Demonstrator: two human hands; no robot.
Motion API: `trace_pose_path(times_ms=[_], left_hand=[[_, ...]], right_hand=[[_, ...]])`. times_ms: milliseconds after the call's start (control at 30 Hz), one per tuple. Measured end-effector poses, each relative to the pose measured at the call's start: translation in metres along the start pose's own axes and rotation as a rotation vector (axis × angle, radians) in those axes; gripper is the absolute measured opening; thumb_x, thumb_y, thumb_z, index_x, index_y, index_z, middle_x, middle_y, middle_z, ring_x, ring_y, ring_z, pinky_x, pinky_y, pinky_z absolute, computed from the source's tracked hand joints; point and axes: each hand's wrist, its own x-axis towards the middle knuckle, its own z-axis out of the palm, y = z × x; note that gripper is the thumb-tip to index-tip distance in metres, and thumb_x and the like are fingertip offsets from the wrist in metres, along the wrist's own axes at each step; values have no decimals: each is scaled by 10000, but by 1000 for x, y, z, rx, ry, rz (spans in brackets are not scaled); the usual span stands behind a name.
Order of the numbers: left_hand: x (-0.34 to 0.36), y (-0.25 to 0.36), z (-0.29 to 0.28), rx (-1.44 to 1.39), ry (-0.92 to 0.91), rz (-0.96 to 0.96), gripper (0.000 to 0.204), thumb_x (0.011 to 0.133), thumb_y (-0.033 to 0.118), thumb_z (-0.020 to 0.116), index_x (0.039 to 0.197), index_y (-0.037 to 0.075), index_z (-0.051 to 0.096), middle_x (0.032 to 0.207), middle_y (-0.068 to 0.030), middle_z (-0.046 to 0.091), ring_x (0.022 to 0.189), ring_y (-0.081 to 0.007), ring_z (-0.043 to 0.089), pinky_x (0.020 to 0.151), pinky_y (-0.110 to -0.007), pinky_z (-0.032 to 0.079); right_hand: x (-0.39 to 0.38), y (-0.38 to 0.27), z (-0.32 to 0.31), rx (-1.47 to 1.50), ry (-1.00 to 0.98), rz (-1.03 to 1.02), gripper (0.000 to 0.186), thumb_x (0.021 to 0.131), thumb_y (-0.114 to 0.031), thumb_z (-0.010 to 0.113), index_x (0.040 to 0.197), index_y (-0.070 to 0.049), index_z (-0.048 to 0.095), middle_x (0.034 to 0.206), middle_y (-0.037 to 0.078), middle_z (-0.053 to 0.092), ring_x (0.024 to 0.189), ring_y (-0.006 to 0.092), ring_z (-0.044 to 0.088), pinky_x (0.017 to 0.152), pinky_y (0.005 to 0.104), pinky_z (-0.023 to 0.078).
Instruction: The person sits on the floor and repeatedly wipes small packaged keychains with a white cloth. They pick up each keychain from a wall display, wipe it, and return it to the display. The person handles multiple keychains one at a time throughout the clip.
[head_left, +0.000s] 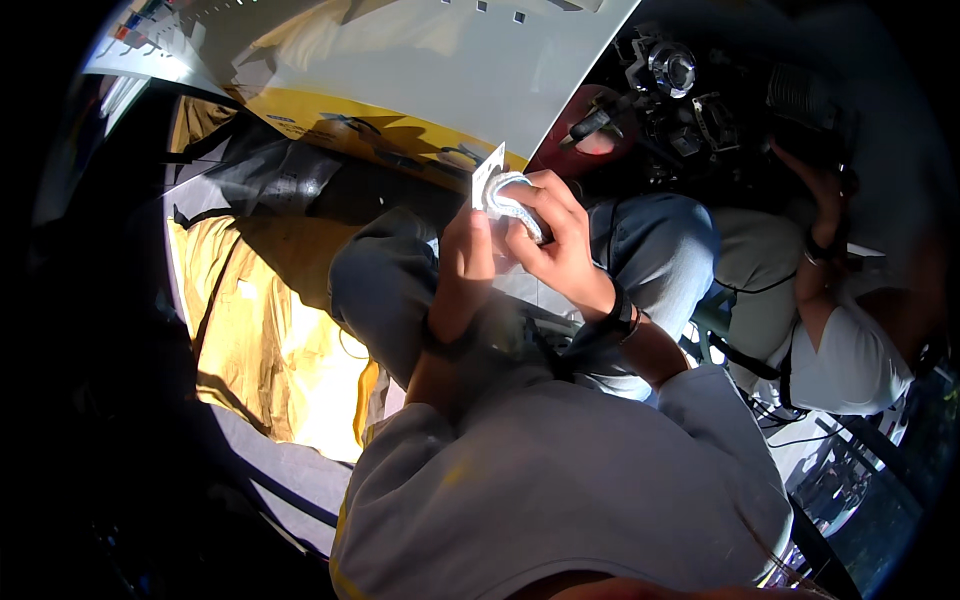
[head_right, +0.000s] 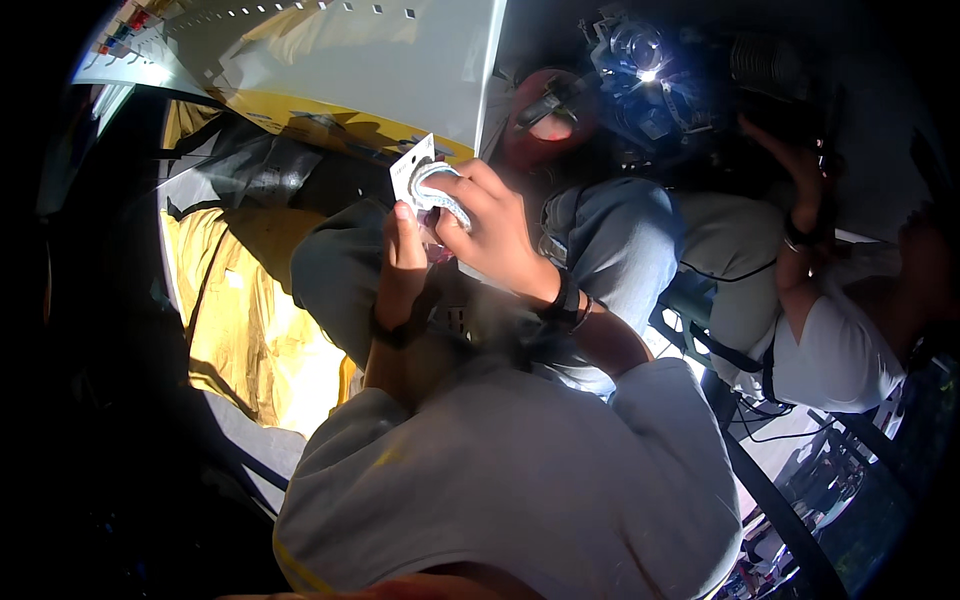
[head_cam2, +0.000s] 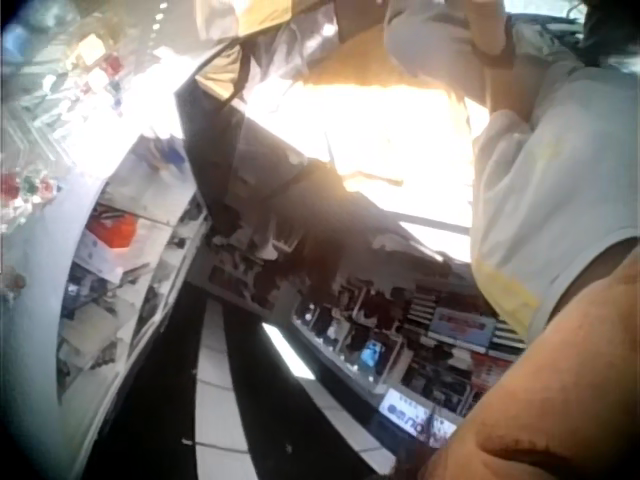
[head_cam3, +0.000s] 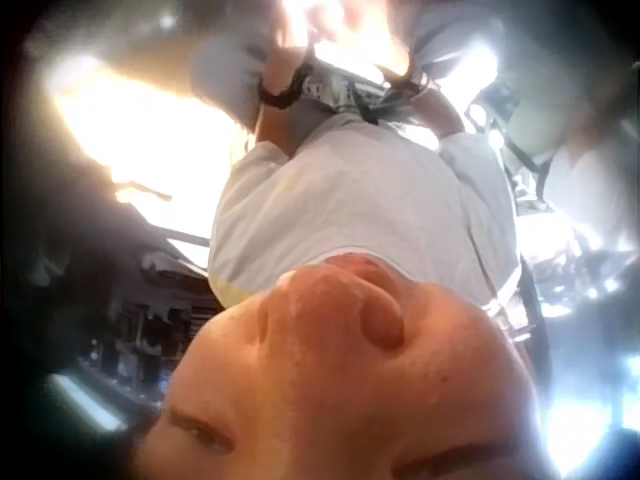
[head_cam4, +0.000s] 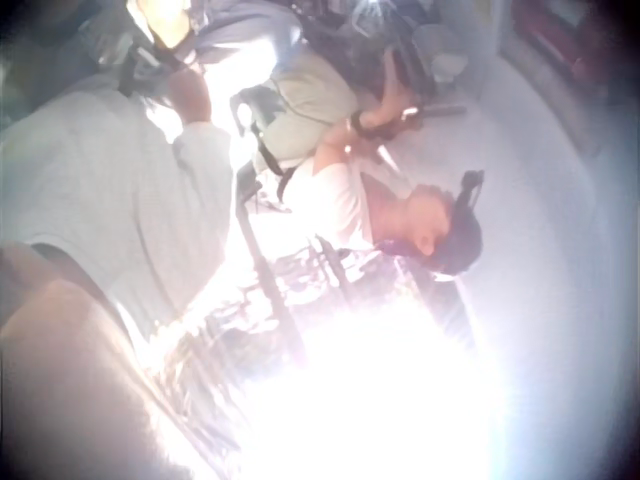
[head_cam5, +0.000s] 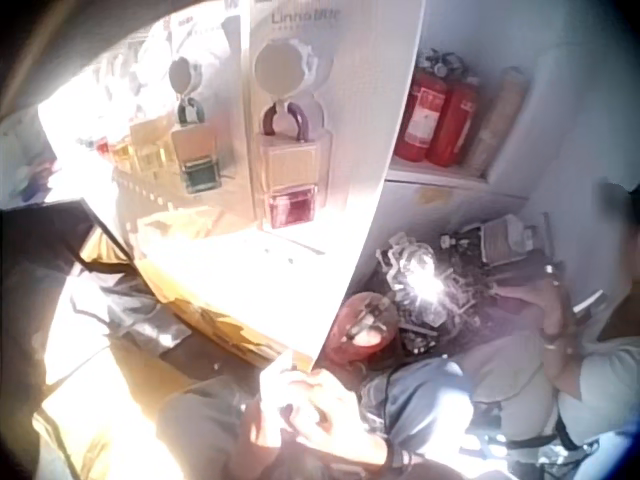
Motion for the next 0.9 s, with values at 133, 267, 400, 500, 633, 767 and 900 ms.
trace_pose_path(times_ms=[133, 267, 400, 500, 633, 767, 900], left_hand=[[1, 3, -8, 197, -14, -116, 507, 1007, 368, 253, 1069, -31, 560, 794, -98, 583, 672, -169, 535, 601, -303, 425], [-1, 4, -5, 172, 75, -143, 541, 1013, 387, 241, 1061, -51, 555, 781, -91, 579, 649, -155, 509, 579, -286, 404], [2, -8, -14, 72, 54, -205, 611, 1004, 466, 249, 1140, -52, 541, 916, -91, 605, 780, -151, 554, 676, -267, 439], [5, -10, -12, -227, 141, -226, 653, 996, 506, 233, 1244, -42, 487, 1048, -102, 586, 855, -157, 570, 713, -263, 462], [8, -26, -28, -142, 39, -156, 696, 988, 535, 210, 1320, -42, 414, 1244, -124, 525, 1071, -199, 538, 884, -307, 437], [12, -25, -30, -410, -24, -254, 700, 980, 554, 213, 1330, -27, 383, 1263, -133, 512, 1095, -217, 524, 928, -322, 411], [10, -11, -23, -576, 49, -340, 675, 980, 551, 235, 1316, -11, 397, 1222, -138, 517, 1060, -213, 537, 894, -325, 434]], right_hand=[[-4, 7, -1, -96, -126, 2, 364, 738, -51, 555, 1093, -107, 613, 998, 93, 568, 709, 259, 606, 576, 339, 488], [-2, -1, 0, -200, -164, -38, 386, 670, 35, 602, 1033, -86, 649, 978, 105, 570, 748, 293, 619, 602, 352, 526], [0, 0, 5, -273, -141, -51, 378, 684, 14, 622, 1012, -163, 680, 1001, 54, 584, 763, 242, 630, 599, 330, 529], [-4, -4, 4, -273, -250, -115, 354, 690, 1, 625, 998, -163, 683, 991, 50, 588, 768, 227, 634, 596, 321, 529], [-12, 3, 9, -195, -238, -95, 263, 687, 12, 615, 868, -156, 707, 980, 30, 594, 742, 220, 636, 593, 315, 527], [-5, -1, 1, -73, -300, -69, 259, 688, 29, 597, 836, -154, 705, 975, 25, 588, 709, 234, 628, 585, 309, 508], [-2, -4, -1, -69, -334, -35, 322, 697, 32, 573, 906, -178, 699, 996, 25, 576, 757, 240, 623, 622, 313, 511]])
